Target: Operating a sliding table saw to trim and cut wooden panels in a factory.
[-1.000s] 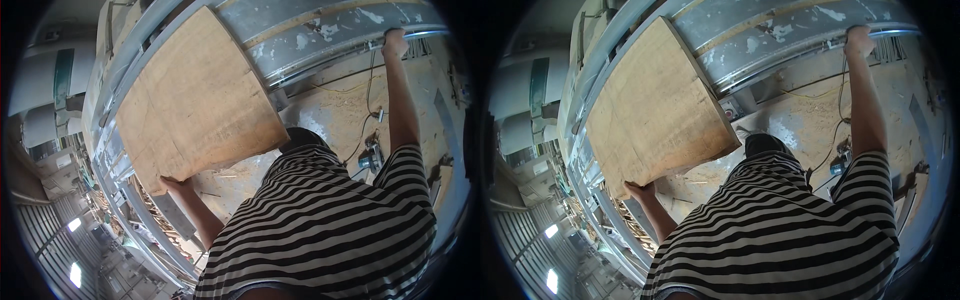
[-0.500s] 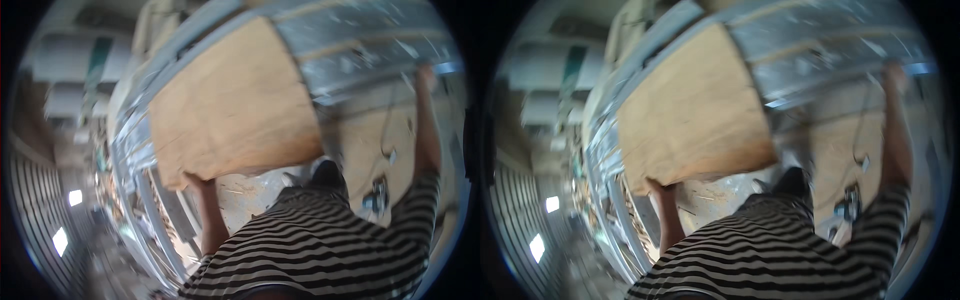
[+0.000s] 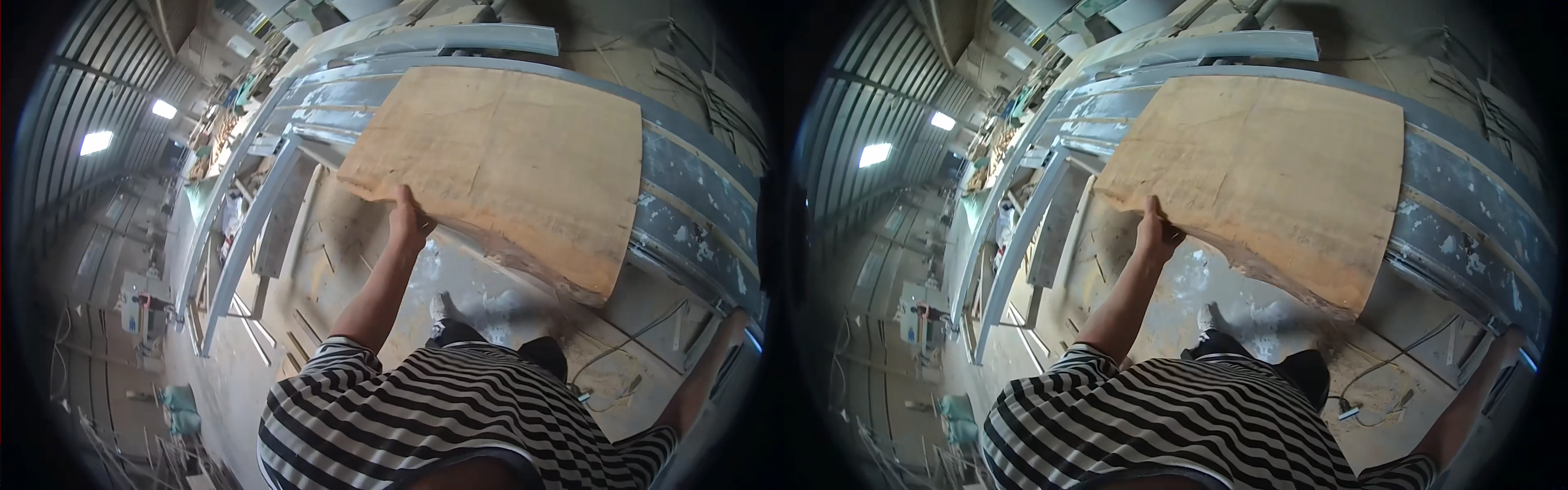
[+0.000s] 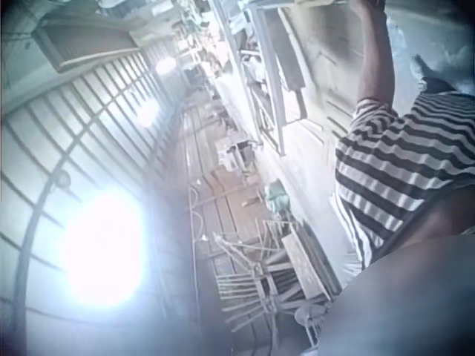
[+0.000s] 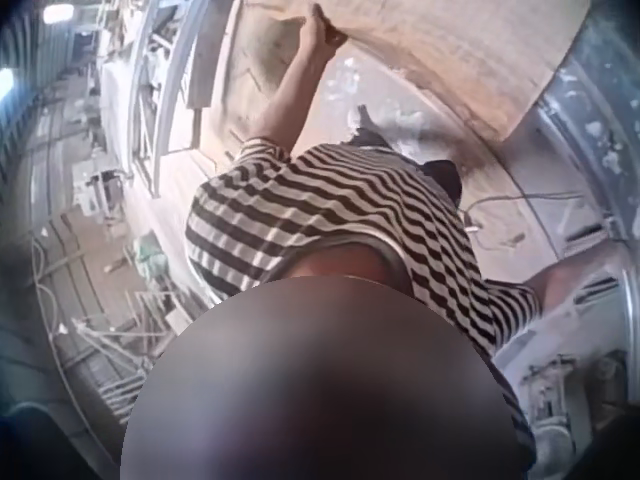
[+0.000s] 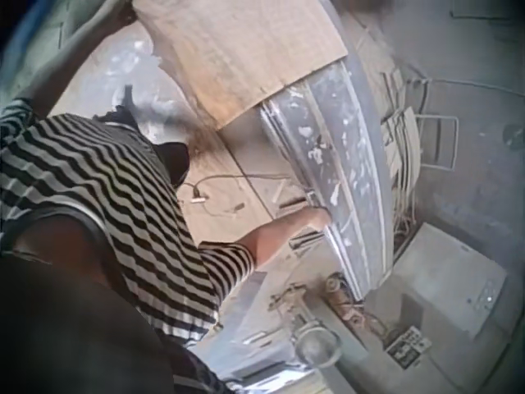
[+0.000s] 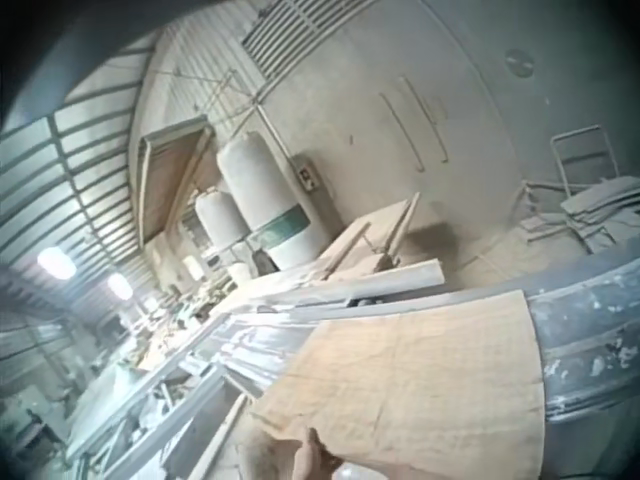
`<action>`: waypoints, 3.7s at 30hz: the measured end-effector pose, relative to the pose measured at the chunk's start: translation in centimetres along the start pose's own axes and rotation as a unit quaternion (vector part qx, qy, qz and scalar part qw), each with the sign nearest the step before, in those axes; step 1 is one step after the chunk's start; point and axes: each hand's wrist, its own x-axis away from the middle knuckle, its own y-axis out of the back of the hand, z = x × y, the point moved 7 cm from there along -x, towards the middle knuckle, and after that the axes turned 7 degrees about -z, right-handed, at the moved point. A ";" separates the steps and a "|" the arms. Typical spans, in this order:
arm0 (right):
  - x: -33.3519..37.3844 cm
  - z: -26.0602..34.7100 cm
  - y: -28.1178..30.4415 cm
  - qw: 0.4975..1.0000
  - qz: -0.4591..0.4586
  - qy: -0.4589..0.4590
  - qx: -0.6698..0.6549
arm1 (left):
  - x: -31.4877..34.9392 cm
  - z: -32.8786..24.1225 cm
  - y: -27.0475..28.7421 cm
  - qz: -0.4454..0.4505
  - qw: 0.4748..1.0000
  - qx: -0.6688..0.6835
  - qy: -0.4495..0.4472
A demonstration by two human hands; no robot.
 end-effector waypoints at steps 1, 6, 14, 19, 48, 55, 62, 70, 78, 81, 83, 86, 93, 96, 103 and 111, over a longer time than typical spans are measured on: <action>-0.4 0.0 -0.5 1.000 0.011 0.006 -0.013 | 0.5 -0.4 0.1 0.017 0.999 -0.002 -0.029; -2.5 -1.4 -1.9 0.993 0.085 0.063 0.042 | 0.3 -3.2 6.1 -0.085 0.995 0.001 -0.048; 13.6 13.9 5.3 0.966 0.037 -0.017 -0.256 | -9.7 -15.5 14.6 -0.157 0.932 -0.120 -0.304; 21.1 22.5 12.3 0.634 0.013 -0.359 -0.685 | -13.8 -20.0 9.3 0.049 0.874 -0.283 -0.392; 23.1 31.1 30.4 0.930 -0.042 0.036 -0.364 | -17.4 -19.0 5.2 0.301 0.838 -0.368 -0.270; 30.2 38.1 34.3 0.950 0.004 0.050 -0.309 | -24.1 -23.2 8.9 0.278 0.867 -0.351 -0.220; 39.6 56.0 44.8 0.926 0.103 0.135 -0.336 | -37.7 -31.1 17.8 0.121 0.923 -0.297 -0.215; 51.9 82.4 57.4 0.844 0.153 0.279 -0.431 | -51.3 -49.3 29.0 -0.169 0.670 -0.361 -0.626; 59.2 92.0 61.7 0.773 -0.012 0.320 -0.547 | -58.4 -41.2 47.8 -0.261 0.711 -0.613 -0.225; 59.1 92.6 58.4 0.731 0.118 0.333 -0.584 | -58.8 -40.3 47.6 -0.265 0.702 -0.600 -0.277; 58.6 93.0 57.6 0.710 0.107 0.349 -0.601 | -58.7 -40.3 47.2 -0.263 0.700 -0.610 -0.263; 58.1 93.0 56.2 0.700 0.174 0.281 -0.633 | -58.2 -40.4 47.0 -0.218 0.715 -0.636 -0.194; 59.3 93.0 56.5 0.696 0.269 0.208 -0.632 | -57.6 -40.7 46.1 -0.236 0.707 -0.641 -0.181; 60.2 93.9 59.0 0.647 0.169 0.272 -0.692 | -57.4 -40.6 45.6 -0.250 0.704 -0.638 -0.187; 66.1 103.7 63.5 0.624 0.218 0.284 -0.695 | -56.3 -41.1 44.9 -0.262 0.683 -0.643 -0.225; 74.8 115.4 68.2 0.578 0.212 0.238 -0.752 | -55.8 -41.2 44.6 -0.272 0.674 -0.646 -0.234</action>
